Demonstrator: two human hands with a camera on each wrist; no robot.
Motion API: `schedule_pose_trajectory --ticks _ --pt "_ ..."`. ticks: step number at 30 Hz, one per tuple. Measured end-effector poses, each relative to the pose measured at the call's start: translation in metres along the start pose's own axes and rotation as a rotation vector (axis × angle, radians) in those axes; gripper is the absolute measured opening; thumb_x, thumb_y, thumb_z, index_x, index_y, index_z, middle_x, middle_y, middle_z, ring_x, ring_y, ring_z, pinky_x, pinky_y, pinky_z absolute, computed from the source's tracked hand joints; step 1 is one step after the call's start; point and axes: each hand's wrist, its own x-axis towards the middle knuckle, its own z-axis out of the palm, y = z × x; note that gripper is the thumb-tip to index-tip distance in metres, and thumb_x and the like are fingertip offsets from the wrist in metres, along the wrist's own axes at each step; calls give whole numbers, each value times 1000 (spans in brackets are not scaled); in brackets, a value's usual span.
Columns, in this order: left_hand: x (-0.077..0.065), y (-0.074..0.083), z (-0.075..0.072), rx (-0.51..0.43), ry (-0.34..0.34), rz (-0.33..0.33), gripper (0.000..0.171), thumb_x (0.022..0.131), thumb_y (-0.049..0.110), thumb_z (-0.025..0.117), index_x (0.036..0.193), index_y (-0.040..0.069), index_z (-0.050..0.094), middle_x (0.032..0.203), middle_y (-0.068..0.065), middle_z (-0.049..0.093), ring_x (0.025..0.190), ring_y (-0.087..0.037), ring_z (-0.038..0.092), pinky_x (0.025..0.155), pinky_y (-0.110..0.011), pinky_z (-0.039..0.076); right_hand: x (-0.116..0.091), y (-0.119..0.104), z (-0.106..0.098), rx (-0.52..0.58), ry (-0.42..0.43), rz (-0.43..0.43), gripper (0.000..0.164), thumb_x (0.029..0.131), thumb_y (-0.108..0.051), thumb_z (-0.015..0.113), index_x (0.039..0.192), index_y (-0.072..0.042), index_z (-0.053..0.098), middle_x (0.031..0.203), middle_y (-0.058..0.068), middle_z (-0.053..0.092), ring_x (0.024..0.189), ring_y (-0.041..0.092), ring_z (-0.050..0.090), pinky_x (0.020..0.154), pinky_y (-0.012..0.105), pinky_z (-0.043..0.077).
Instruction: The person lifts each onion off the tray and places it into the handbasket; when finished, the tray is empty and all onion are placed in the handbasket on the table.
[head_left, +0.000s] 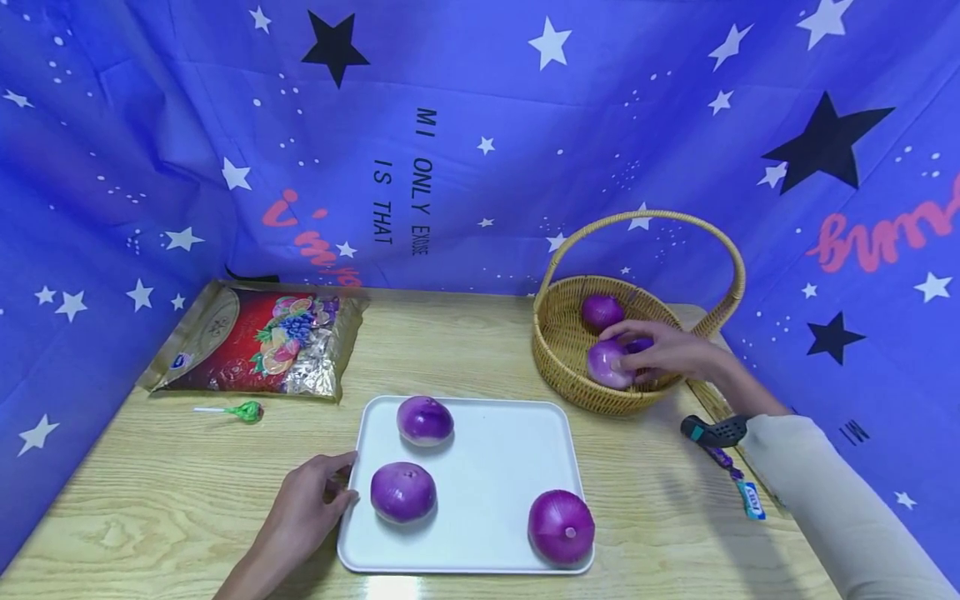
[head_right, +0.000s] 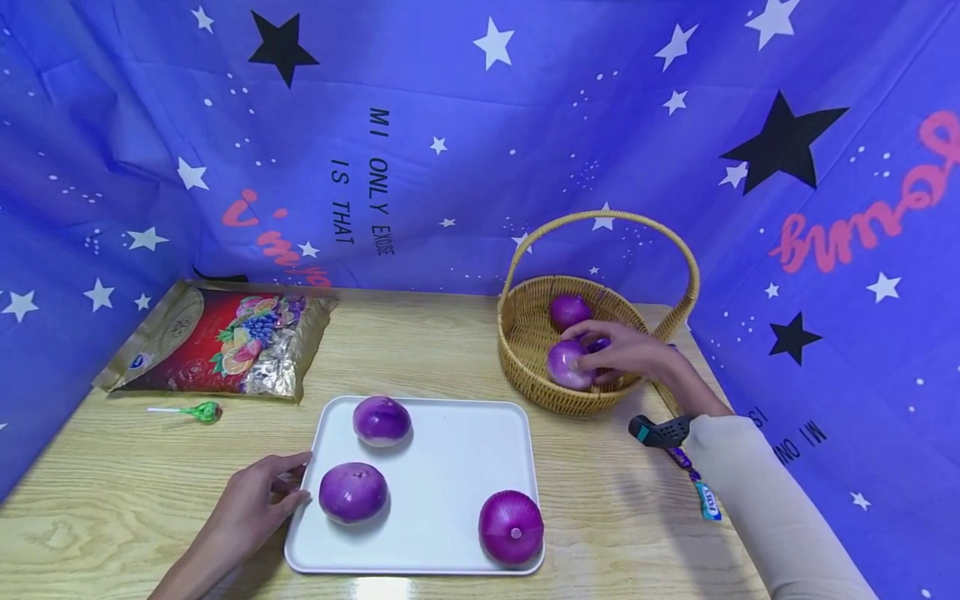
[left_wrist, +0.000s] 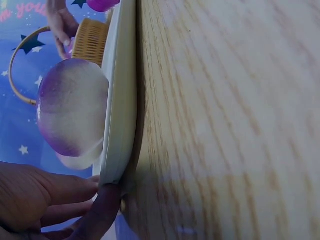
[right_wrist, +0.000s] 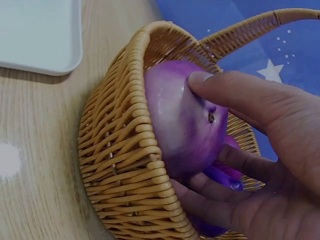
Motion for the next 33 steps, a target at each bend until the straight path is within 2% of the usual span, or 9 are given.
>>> schedule_pose_trajectory --ticks 3,6,10,13,19,26,30,33 --pt "0 0 0 -4 1 -2 46 65 1 73 109 5 61 84 -2 60 65 -4 52 59 -21 45 0 2 1 -72 -1 -13 51 76 -17 67 123 -13 46 121 16 42 86 30 55 72 52 46" --pt "0 0 0 1 3 -1 46 65 1 73 109 5 61 84 -2 60 65 -4 52 60 -22 45 1 4 1 -145 -2 -47 50 77 -18 67 122 -12 47 120 15 45 98 30 50 75 45 47" --pt "0 0 0 12 5 0 46 65 1 73 108 6 61 83 -1 59 65 -4 51 60 -22 45 2 7 -1 -242 -1 -78 49 77 -18 66 122 -11 48 119 12 48 107 32 43 80 37 43" --pt "0 0 0 9 -4 -12 46 65 1 73 109 5 61 84 -1 59 65 -4 51 59 -21 45 2 9 -2 -275 -12 -72 49 78 -19 66 123 -11 49 120 11 48 108 32 43 83 37 40" --pt "1 0 0 1 -20 -26 47 66 1 72 111 3 59 85 -2 59 65 -3 51 58 -20 45 2 10 -2 -299 -17 -71 50 78 -22 66 124 -11 49 122 11 48 109 31 44 86 37 37" --pt "0 0 0 1 -14 -17 47 66 1 72 111 3 59 86 -2 60 67 -4 52 59 -21 45 -2 7 -2 -274 -15 -52 50 78 -21 65 124 -17 47 128 13 43 116 34 38 92 45 34" --pt "0 -1 0 4 -10 -17 47 66 2 73 111 4 60 86 -2 60 67 -5 52 60 -21 45 -5 6 -4 -266 -22 -97 51 79 -19 65 126 -13 46 129 16 41 117 37 36 94 49 31" --pt "0 0 0 6 -7 -8 46 66 2 73 110 4 60 86 -2 60 66 -5 52 60 -22 45 -8 4 -8 -259 -22 -143 49 79 -16 65 124 -11 48 126 17 44 115 38 38 92 46 35"
